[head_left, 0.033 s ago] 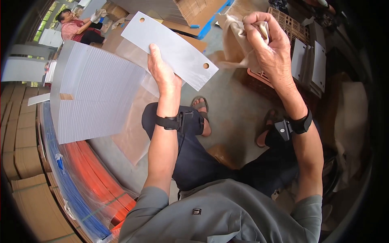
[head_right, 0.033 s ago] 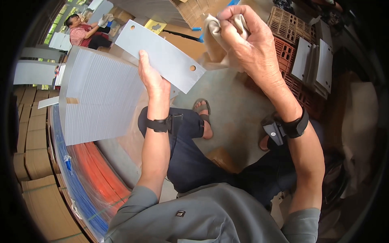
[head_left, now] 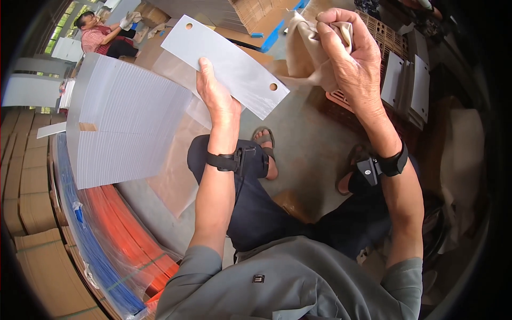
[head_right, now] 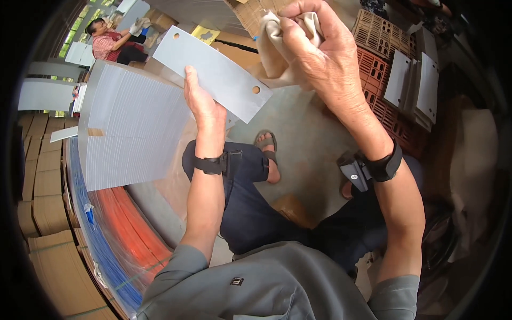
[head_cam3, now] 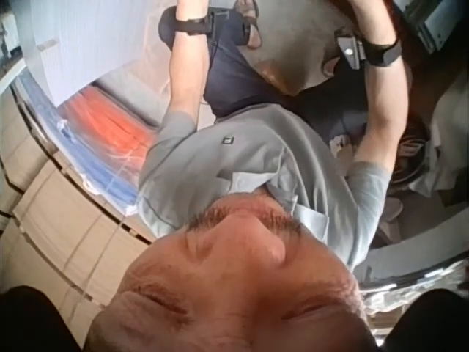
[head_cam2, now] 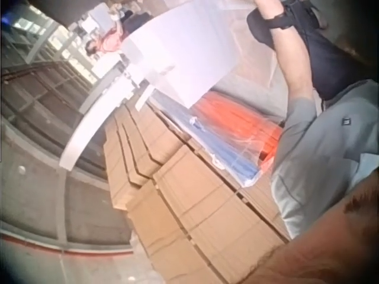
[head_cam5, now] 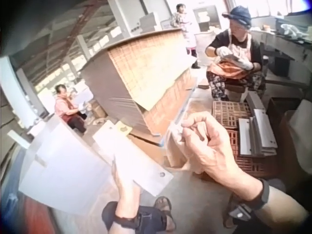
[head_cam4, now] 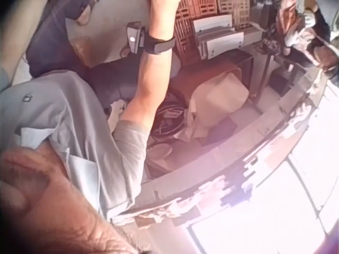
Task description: Cleaning furniture panels with a cloth and a cleaning block before stacking them on a pallet.
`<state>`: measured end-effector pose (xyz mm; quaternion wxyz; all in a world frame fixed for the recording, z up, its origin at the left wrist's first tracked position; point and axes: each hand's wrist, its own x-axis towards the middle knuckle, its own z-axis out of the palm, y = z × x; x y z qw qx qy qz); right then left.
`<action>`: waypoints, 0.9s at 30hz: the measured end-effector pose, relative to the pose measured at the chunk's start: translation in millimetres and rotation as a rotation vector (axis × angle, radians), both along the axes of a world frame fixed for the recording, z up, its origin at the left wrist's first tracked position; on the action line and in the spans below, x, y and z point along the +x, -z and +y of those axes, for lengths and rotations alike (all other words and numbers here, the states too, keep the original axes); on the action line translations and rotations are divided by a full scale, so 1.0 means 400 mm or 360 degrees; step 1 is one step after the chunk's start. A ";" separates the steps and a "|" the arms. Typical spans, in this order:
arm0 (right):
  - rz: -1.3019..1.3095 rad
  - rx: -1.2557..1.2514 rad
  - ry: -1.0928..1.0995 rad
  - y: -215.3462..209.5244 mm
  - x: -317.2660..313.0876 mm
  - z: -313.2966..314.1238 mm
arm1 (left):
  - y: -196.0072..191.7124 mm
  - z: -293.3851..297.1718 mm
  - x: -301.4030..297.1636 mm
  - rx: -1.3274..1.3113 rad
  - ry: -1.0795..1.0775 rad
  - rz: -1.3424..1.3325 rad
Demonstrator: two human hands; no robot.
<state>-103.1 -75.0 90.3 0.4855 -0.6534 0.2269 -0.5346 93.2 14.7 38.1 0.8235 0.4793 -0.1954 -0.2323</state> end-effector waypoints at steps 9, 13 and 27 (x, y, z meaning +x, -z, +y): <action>0.1240 -0.1309 -0.0138 0.236 0.105 0.091 | 0.164 -0.015 0.027 -0.0032 0.0197 0.0517; 0.1826 -0.1088 -0.0561 0.360 0.003 0.092 | 0.211 0.013 0.196 0.0023 -0.0050 0.0512; 0.2101 -0.0883 -0.1138 0.367 -0.167 0.110 | 0.704 0.135 0.527 0.1503 -0.0514 -0.0125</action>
